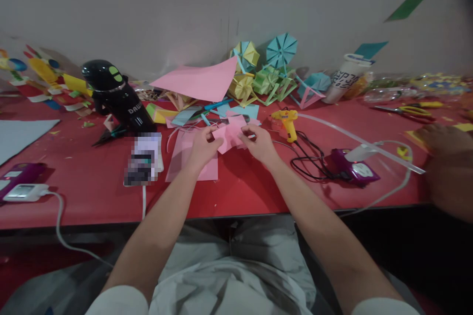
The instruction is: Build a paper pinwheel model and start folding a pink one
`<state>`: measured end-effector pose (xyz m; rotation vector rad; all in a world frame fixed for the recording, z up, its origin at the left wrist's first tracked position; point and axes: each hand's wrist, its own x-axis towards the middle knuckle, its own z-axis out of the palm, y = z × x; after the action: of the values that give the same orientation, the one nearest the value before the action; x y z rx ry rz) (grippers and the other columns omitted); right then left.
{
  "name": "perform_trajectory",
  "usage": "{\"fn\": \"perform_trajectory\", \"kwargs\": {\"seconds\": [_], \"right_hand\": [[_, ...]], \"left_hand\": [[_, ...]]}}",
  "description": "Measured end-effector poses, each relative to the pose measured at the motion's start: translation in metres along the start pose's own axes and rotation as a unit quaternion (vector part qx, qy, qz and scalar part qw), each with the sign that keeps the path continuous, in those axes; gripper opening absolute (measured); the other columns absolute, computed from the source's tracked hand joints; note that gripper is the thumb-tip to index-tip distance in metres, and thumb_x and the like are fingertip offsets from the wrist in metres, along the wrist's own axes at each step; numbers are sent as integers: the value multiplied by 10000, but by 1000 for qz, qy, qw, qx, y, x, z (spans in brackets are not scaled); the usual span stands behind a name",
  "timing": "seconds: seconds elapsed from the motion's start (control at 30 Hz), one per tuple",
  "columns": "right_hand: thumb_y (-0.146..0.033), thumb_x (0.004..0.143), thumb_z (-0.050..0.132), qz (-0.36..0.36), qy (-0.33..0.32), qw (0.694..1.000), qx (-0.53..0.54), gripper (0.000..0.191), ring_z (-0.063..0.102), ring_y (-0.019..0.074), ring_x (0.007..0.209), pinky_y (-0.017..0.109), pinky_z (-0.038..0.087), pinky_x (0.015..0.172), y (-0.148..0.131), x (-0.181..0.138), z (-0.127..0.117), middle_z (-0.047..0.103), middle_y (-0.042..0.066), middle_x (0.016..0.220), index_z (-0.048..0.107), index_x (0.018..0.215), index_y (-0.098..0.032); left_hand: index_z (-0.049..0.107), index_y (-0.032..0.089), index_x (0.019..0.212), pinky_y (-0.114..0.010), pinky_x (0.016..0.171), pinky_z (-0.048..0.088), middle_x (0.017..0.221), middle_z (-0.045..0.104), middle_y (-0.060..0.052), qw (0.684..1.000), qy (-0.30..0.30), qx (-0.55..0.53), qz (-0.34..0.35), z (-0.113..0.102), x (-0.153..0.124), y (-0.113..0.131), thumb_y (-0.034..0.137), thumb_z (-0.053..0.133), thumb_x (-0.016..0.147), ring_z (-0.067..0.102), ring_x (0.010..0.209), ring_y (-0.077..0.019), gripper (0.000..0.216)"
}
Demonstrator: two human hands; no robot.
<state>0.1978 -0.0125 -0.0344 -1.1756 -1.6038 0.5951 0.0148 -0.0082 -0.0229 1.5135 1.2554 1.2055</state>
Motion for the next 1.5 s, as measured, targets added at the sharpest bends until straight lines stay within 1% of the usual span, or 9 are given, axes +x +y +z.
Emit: {"fn": "perform_trajectory", "kwargs": {"seconds": [0.13, 0.23, 0.37, 0.57, 0.8, 1.03, 1.17, 1.33, 1.5], "right_hand": [[-396, 746, 666, 10, 8, 1000, 7, 210, 537, 163, 685, 317, 460, 675, 5, 1, 1, 575, 14, 713, 564, 734, -213], [-396, 705, 706, 25, 25, 999, 9, 245, 528, 154, 644, 328, 456, 683, 8, 1, 0, 554, -10, 670, 594, 820, -211], [-359, 720, 703, 15, 21, 1000, 2, 261, 532, 152, 624, 333, 462, 696, 7, 0, -1, 556, -31, 634, 560, 893, -226], [-376, 770, 666, 13, 1, 1000, 16, 239, 524, 133, 591, 304, 467, 639, 3, -2, 1, 567, -17, 663, 480, 737, -228], [-430, 775, 659, 8, -3, 1000, 24, 260, 549, 152, 722, 290, 469, 638, 1, -1, 1, 602, 29, 796, 531, 723, -210], [-448, 741, 668, 55, -41, 995, 72, 272, 552, 151, 701, 315, 495, 683, -4, 2, -1, 589, 19, 737, 550, 692, -208], [-481, 671, 725, 104, -51, 985, 127, 334, 533, 138, 678, 289, 484, 618, -4, 3, -3, 564, 2, 752, 552, 741, -205], [-443, 684, 698, 47, -50, 995, 75, 288, 507, 141, 702, 303, 468, 695, -4, 3, -4, 549, 1, 750, 544, 718, -202], [-464, 783, 617, 14, -68, 998, -1, 336, 423, 134, 640, 282, 418, 623, -4, 1, -3, 433, -12, 655, 465, 629, -207]], "left_hand": [[649, 153, 976, -298, 777, 526, 987, 723, -87, 1000, -8, -6, -3, 0, -1, 2, 143, 640, 679, 681, 898, -194, 297], [643, 148, 971, -297, 779, 525, 992, 721, -95, 1000, -15, -14, 0, 0, -2, 3, 140, 632, 682, 681, 900, -193, 290], [646, 147, 977, -294, 762, 523, 985, 721, -100, 1000, -19, -13, -3, 1, -1, 0, 156, 642, 684, 680, 878, -193, 293], [660, 157, 985, -285, 744, 522, 988, 719, -95, 999, -23, -20, -10, 0, 0, -4, 187, 663, 680, 674, 861, -188, 306], [665, 159, 971, -292, 775, 524, 960, 717, -82, 1000, -9, -20, -16, 0, -1, 0, 162, 661, 669, 675, 891, -195, 301], [659, 160, 978, -289, 759, 525, 962, 720, -81, 1000, -6, 14, 6, 0, 0, -1, 158, 655, 691, 680, 872, -189, 287], [651, 154, 978, -286, 754, 530, 974, 721, -88, 1000, -22, -19, -5, 1, -1, 0, 149, 653, 691, 684, 868, -186, 287], [660, 164, 987, -302, 807, 532, 990, 722, -87, 1000, -22, -13, 5, 1, -1, 0, 141, 656, 687, 684, 913, -196, 301], [648, 152, 1023, -330, 834, 524, 962, 716, -88, 1000, -1, 21, -4, 1, -1, 3, 161, 666, 700, 676, 922, -209, 324]]}}
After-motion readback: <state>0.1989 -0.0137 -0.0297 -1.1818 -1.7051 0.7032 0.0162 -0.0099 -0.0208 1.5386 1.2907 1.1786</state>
